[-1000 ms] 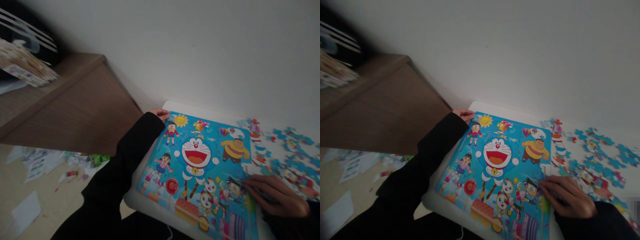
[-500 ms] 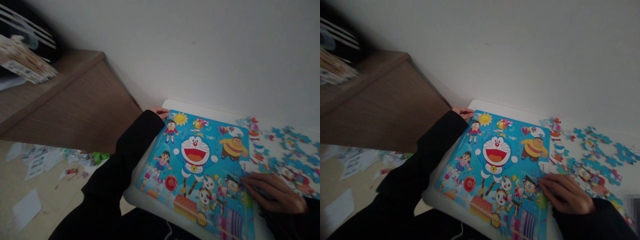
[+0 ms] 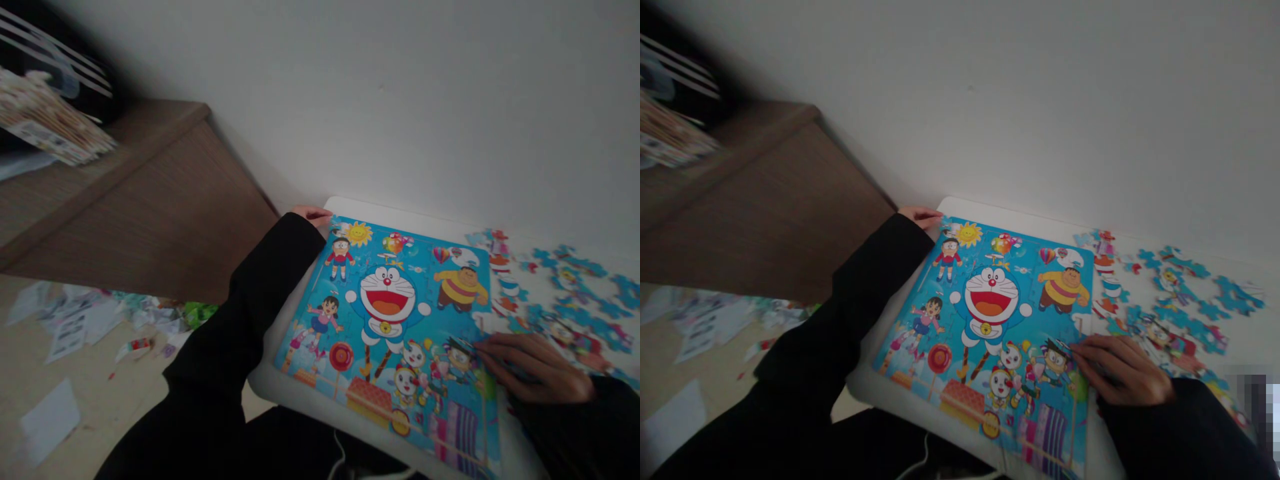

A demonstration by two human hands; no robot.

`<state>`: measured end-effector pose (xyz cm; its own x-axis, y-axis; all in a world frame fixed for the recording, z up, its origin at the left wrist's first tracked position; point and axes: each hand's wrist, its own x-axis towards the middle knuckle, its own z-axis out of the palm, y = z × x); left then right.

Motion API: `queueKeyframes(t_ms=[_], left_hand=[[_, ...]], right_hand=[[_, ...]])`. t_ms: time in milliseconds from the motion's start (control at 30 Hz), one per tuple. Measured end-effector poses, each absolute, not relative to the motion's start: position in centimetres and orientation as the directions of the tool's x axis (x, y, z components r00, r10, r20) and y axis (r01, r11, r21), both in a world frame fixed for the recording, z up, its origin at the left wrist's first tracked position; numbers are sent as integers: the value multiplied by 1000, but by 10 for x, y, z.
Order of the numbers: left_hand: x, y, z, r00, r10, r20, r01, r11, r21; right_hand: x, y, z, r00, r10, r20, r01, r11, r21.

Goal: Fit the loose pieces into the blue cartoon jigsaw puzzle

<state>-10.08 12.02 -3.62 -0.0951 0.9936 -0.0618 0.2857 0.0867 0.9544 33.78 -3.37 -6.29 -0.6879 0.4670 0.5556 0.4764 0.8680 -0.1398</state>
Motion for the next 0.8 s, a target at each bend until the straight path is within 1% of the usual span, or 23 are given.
queueKeyframes(t_ms=[167,233,300,367,433,500,600,700,800], left_hand=[[-113,103,-5,-178,982,-59,208,96,973],[-112,88,11,-183,982,-48,166,79,983],[-107,71,25,-175,984,-13,113,33,993],[-101,51,36,-165,986,38,78,-26,997],[-96,33,41,-156,985,71,87,-58,995],[-92,19,39,-155,986,67,126,-48,991],[-85,5,23,-139,990,-2,172,26,985],[-75,-2,0,-69,993,-91,223,104,969],[-68,-5,-16,-14,996,-87,302,87,949]], right_hand=[[339,-31,-62,-693,458,557,482,869,-116],[338,-30,-62,-699,424,576,464,882,-85],[336,-30,-61,-682,417,601,474,878,-72],[333,-32,-60,-662,448,601,499,862,-94],[328,-36,-59,-617,502,606,535,832,-145],[323,-41,-58,-543,580,606,587,779,-220],[316,-47,-58,-452,656,604,636,712,-298],[314,-47,-58,-440,636,634,621,725,-296],[315,-44,-58,-450,577,682,589,765,-259]])
